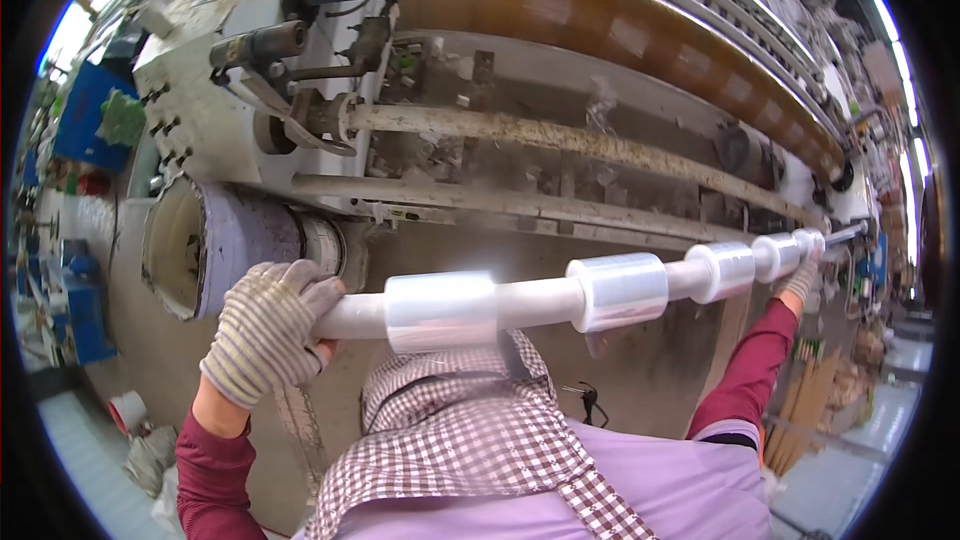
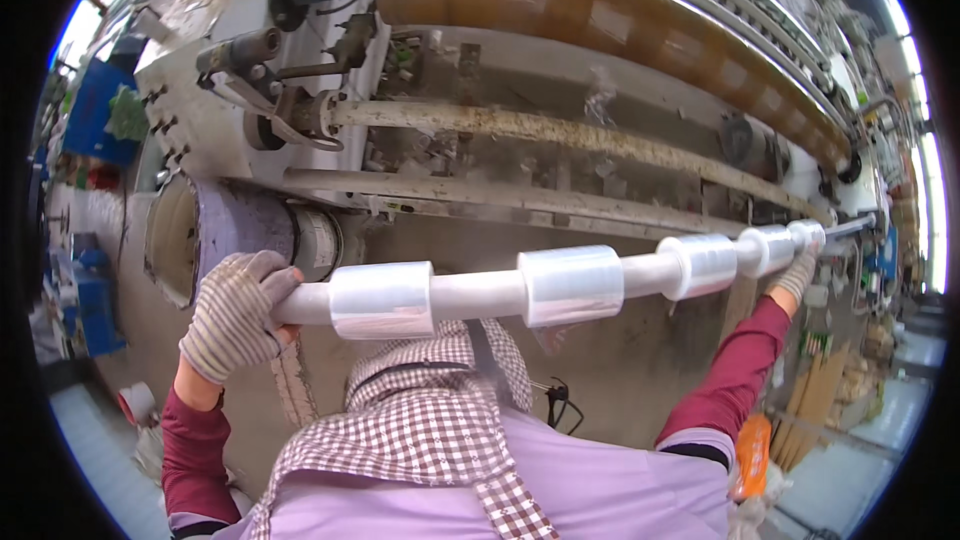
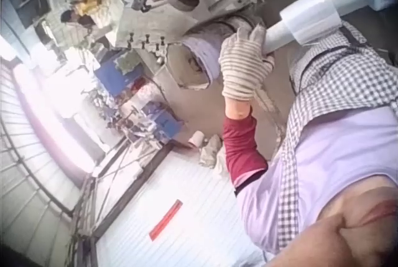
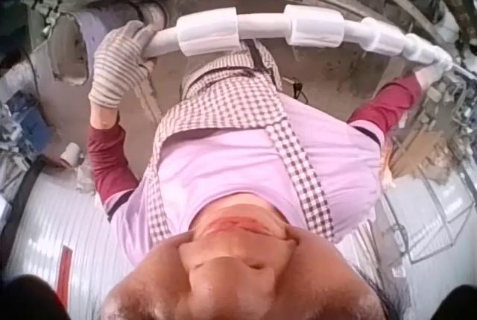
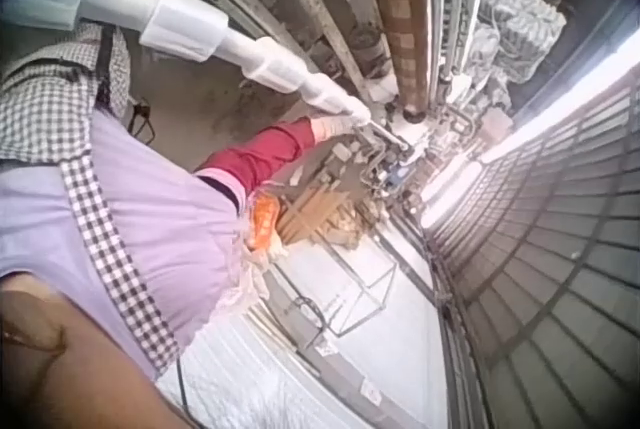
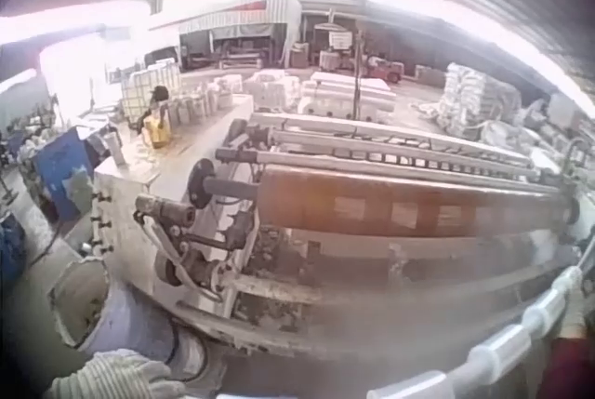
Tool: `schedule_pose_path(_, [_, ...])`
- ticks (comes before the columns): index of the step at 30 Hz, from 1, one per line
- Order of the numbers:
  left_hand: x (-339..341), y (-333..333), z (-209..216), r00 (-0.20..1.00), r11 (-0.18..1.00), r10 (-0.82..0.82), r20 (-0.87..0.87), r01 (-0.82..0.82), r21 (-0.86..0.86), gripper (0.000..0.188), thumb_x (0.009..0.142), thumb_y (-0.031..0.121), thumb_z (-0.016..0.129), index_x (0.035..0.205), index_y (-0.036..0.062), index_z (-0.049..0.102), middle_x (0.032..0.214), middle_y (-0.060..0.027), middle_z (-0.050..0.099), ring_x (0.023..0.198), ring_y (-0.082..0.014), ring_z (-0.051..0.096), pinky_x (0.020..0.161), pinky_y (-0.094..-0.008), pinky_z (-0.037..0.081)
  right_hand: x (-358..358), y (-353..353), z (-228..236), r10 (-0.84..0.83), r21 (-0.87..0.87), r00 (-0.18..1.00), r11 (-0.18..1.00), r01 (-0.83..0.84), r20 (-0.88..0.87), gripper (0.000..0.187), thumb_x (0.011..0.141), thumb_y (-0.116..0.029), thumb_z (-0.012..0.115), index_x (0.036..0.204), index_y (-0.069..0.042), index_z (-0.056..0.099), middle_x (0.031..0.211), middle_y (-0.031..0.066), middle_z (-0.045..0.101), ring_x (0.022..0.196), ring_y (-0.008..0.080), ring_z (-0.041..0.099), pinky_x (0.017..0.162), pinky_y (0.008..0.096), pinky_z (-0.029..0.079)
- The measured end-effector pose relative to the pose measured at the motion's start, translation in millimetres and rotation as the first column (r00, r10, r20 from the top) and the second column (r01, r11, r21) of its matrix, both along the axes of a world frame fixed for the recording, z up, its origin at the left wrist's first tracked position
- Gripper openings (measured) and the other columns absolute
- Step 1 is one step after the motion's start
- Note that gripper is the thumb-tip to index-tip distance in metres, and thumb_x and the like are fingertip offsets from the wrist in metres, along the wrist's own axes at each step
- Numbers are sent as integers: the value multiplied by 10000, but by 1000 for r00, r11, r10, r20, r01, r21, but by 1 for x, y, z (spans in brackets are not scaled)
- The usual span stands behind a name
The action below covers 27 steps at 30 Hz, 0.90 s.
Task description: Operating a machine to coat and cut plastic rolls, then organizing the finished cylindrical cores.
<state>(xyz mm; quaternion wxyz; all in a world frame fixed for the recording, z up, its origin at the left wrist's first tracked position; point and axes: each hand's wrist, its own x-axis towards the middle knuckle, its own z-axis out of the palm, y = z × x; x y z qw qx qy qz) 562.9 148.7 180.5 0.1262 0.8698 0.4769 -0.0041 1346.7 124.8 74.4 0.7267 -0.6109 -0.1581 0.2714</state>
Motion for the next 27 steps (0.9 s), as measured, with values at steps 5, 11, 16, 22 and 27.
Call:
schedule_pose_path(5, [-37, 16, 5, 998, 974, -63, 20, 66, -218, 472, 581, 237, 716, 1021, 86, 641, 910, -110, 605, 816, -308, 620, 758, -423, 497, -195, -67, -18, 821, 871, 324, 491, 18, -469, 734, 951, -570, 381, 1495, -107, 214, 1526, 57, 261, 1382, 226, 277, 1135, 387, 239])
schedule_pose_path(11, [-65, 39, -7, 960, 856, -201, 196, 270, -441, 467, 706, 319, 681, 1081, 55, 592, 926, -145, 615, 901, -315, 630, 783, -427, 507, -454, -52, -8, 430, 380, 859, 871, -312, -279, 918, 842, -740, 397, 1479, -96, 245, 1451, 110, 373, 1328, 273, 367, 1095, 424, 329])
schedule_pose_path(16, [-133, 49, -18, 910, 808, -293, 293, 399, -434, 413, 725, 304, 659, 1038, 36, 619, 900, -179, 641, 834, -344, 649, 751, -426, 524, -549, -19, 2, 247, 418, 933, 900, -121, -262, 665, 816, -443, 658, 1299, -46, 430, 1274, 181, 507, 1214, 399, 461, 984, 576, 411])
schedule_pose_path(22, [-267, 70, -44, 916, 838, -225, 333, 356, -413, 436, 682, 268, 707, 1042, 38, 620, 881, -168, 657, 835, -347, 651, 747, -404, 516, -672, -36, -5, 528, 542, 810, 772, -332, -257, 643, 816, -463, 639, 1308, -90, 462, 1304, 197, 504, 1274, 444, 399, 1010, 668, 320])
schedule_pose_path(27, [-282, 67, -76, 857, 848, -204, 474, 396, -351, 432, 674, 259, 731, 1023, 29, 621, 869, -173, 656, 831, -358, 640, 744, -408, 500, -689, -10, -11, 320, 511, 864, 855, -86, -390, 459, 804, -417, 633, 1076, -51, 584, 1075, 176, 606, 1107, 424, 530, 963, 622, 390])
